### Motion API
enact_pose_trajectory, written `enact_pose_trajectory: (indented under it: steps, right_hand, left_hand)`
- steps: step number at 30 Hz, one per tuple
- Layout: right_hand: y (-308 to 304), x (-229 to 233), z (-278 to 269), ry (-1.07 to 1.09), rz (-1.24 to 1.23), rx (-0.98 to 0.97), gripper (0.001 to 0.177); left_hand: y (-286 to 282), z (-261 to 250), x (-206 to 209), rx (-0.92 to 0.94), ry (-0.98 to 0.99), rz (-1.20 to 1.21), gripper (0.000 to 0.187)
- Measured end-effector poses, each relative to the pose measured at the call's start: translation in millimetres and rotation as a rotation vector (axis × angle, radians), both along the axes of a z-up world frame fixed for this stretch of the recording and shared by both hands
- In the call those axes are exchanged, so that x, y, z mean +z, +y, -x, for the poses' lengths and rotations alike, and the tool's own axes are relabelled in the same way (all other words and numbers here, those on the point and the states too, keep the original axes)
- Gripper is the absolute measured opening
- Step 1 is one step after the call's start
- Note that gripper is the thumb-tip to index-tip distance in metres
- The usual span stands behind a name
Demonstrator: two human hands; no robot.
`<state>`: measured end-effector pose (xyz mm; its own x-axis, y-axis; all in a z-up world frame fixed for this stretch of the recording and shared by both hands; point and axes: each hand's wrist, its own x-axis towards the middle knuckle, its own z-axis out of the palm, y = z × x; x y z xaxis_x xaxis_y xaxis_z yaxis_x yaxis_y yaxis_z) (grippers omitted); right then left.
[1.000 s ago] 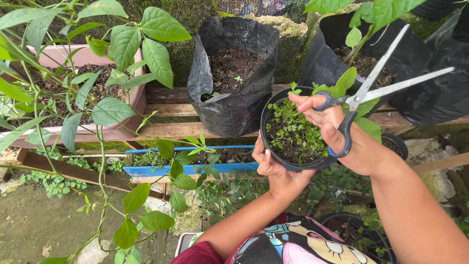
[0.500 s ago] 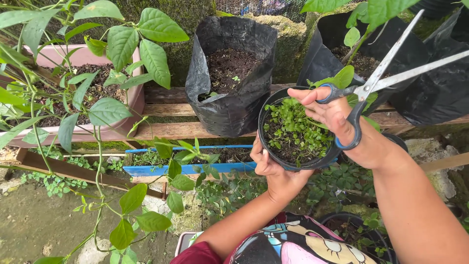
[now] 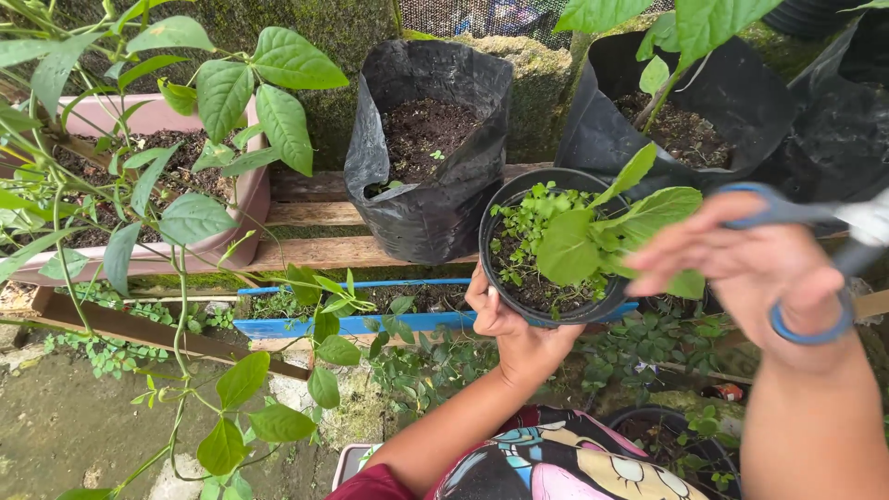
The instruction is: Pruning and trimming various potted plants in a backyard garden.
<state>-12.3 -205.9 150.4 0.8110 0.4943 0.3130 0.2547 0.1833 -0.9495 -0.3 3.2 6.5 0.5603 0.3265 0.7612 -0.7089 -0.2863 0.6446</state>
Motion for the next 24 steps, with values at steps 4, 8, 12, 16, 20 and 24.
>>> enact_pose_trajectory:
  steps: [4,8,12,16,20,24]
  right_hand:
    - [-12.3,-29.1,17.8,-0.15,0.087,-0.396,0.089]
    - [7.7,-38.2,23.5,-0.144,0.09,-0.469,0.069]
    - [31.7,-39.5,35.8,-0.122,0.054,-0.4,0.069]
    - [40.4,-41.0,46.6,-0.168,0.1,-0.428,0.069]
    - [42.2,-47.9,55.1,-0.338,0.303,-0.423,0.068]
    - [30.9,-69.7,59.1,-0.239,-0.213,-0.219,0.072]
  left_hand:
    - [1.7,0.1,3.0,-0.004,-0.016,-0.005,0.106]
    - [0.3,-1.1,-2.2,0.006,-0.003,-0.001,0.108]
    - [-0.3,-2.7,-9.3,-0.05,-0.006,0.064,0.109]
    - [8.1,-4.9,-2.5,0.028,0.026,-0.032,0.113]
    - [16.4,-8.4,-1.5,-0.05,0.048,-0.016,0.111]
    - [27.4,-12.2,3.1,-0.118,0.052,-0.013,0.111]
